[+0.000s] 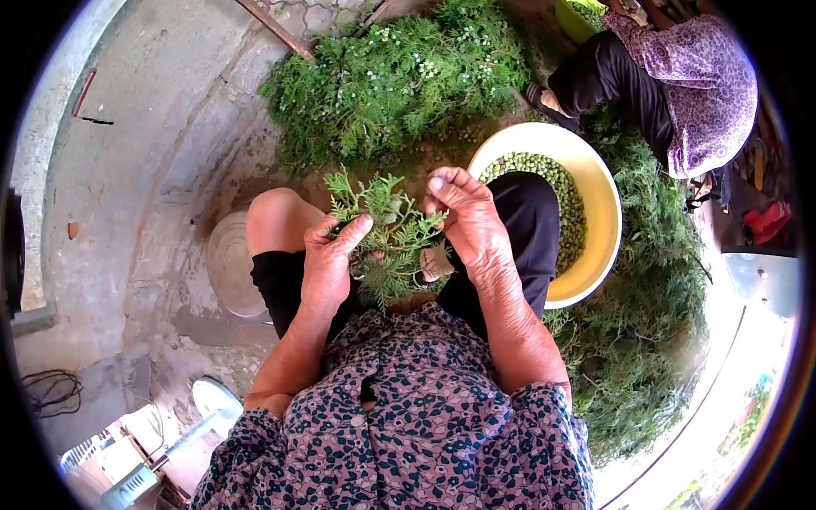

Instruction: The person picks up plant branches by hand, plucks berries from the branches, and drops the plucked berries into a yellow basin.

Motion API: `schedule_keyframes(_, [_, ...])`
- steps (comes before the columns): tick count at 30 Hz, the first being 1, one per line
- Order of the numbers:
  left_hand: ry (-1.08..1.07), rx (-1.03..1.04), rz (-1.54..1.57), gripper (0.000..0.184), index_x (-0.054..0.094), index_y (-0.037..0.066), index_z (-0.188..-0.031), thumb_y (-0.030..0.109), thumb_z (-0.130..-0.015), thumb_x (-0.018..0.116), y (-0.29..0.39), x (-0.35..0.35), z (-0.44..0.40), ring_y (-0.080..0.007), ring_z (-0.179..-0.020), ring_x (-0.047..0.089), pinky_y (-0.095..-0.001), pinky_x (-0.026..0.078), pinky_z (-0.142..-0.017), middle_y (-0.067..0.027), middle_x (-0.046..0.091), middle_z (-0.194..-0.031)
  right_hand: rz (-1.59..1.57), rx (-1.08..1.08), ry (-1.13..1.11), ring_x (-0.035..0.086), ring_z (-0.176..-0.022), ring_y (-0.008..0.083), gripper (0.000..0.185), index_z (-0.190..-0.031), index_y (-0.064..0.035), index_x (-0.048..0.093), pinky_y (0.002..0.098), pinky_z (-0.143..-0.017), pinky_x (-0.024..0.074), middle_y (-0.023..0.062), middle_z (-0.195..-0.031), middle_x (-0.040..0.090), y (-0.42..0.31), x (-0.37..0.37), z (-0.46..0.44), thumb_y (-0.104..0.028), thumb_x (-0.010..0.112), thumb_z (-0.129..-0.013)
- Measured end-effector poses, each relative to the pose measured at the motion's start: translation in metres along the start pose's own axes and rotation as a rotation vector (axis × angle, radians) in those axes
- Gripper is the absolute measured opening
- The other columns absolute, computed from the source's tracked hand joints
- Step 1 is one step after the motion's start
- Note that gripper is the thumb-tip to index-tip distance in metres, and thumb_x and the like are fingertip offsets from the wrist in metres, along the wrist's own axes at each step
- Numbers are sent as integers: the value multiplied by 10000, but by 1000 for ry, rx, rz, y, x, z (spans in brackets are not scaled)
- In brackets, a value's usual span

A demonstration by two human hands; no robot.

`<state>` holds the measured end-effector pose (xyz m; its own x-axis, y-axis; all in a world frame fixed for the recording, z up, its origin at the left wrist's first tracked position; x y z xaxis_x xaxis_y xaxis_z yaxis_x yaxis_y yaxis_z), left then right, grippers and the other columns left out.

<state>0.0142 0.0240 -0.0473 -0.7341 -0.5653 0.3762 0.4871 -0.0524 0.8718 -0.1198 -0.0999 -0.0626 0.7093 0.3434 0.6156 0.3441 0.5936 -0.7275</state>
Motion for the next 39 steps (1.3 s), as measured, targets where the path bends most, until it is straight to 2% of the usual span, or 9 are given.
schedule_keyframes(2, [1,-15,34,124,641,41,-898,94,-788,654,0,0,1,-66,-654,558,-213,480,-500,-8,623,-792,128,111,84,528,-692,103,209,-952,-40,604,217,-639,414,-6,-802,595,10,-1,5,-155,653,-784])
schedule_keyframes(4, [-18,10,15,120,643,42,-894,90,-784,657,0,1,0,-65,-652,559,-212,474,-496,-10,626,-787,45,163,-76,534,-707,67,254,-1004,-25,593,211,-649,444,-12,-853,614,14,5,10,-118,659,-777])
schedule_keyframes(9, [-2,32,-52,130,648,40,-899,75,-775,664,-2,4,0,-62,-641,553,-205,453,-487,-5,629,-770,18,67,-126,558,-716,61,254,-1003,-20,572,178,-602,455,1,-853,593,23,14,13,-71,662,-771])
schedule_keyframes(19, [-21,54,-37,125,661,17,-899,38,-776,651,-5,4,-2,-52,-700,538,-197,429,-644,-9,634,-795,157,-11,-42,507,-627,58,224,-975,-45,567,183,-518,426,-1,-824,569,21,32,19,-84,661,-776])
schedule_keyframes(25, [-8,9,61,112,654,-10,-872,9,-763,638,-5,6,-4,-76,-695,555,-204,439,-639,-29,634,-788,127,51,-51,530,-585,76,162,-938,-24,580,197,-505,434,9,-746,590,26,27,19,-92,634,-801])
schedule_keyframes(30, [-55,-96,239,153,622,2,-896,4,-744,635,-3,6,-4,-107,-716,578,-240,456,-684,-52,638,-821,-149,247,-62,538,-550,95,163,-935,-64,574,211,-455,448,10,-743,592,26,30,23,-164,618,-815])
schedule_keyframes(34, [-54,-88,286,169,609,14,-932,21,-764,624,-15,-3,-9,-103,-734,577,-242,454,-694,-45,633,-835,-296,151,-118,545,-611,115,207,-980,-55,557,229,-525,458,32,-799,586,24,25,17,-170,614,-816])
schedule_keyframes(36, [-47,-88,317,154,611,20,-928,27,-774,620,-13,-1,-9,-101,-739,575,-241,453,-696,-42,632,-837,-311,115,-122,567,-649,135,143,-945,-34,572,241,-520,437,31,-785,574,15,28,19,-102,599,-822])
schedule_keyframes(39, [42,-29,314,134,642,22,-870,8,-739,671,-9,3,-7,-100,-783,572,-239,435,-755,-29,634,-844,-95,111,-65,563,-709,107,193,-964,-37,565,214,-637,463,28,-815,582,9,28,22,-21,627,-782])
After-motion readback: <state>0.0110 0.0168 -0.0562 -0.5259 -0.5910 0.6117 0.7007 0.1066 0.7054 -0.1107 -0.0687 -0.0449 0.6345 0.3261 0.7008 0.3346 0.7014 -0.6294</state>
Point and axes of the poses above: each hand's wrist, its own z-axis away from the middle knuckle, its own x-axis out of the palm, y = z × x, the point moved 2 cm from there along -z, towards the middle knuckle
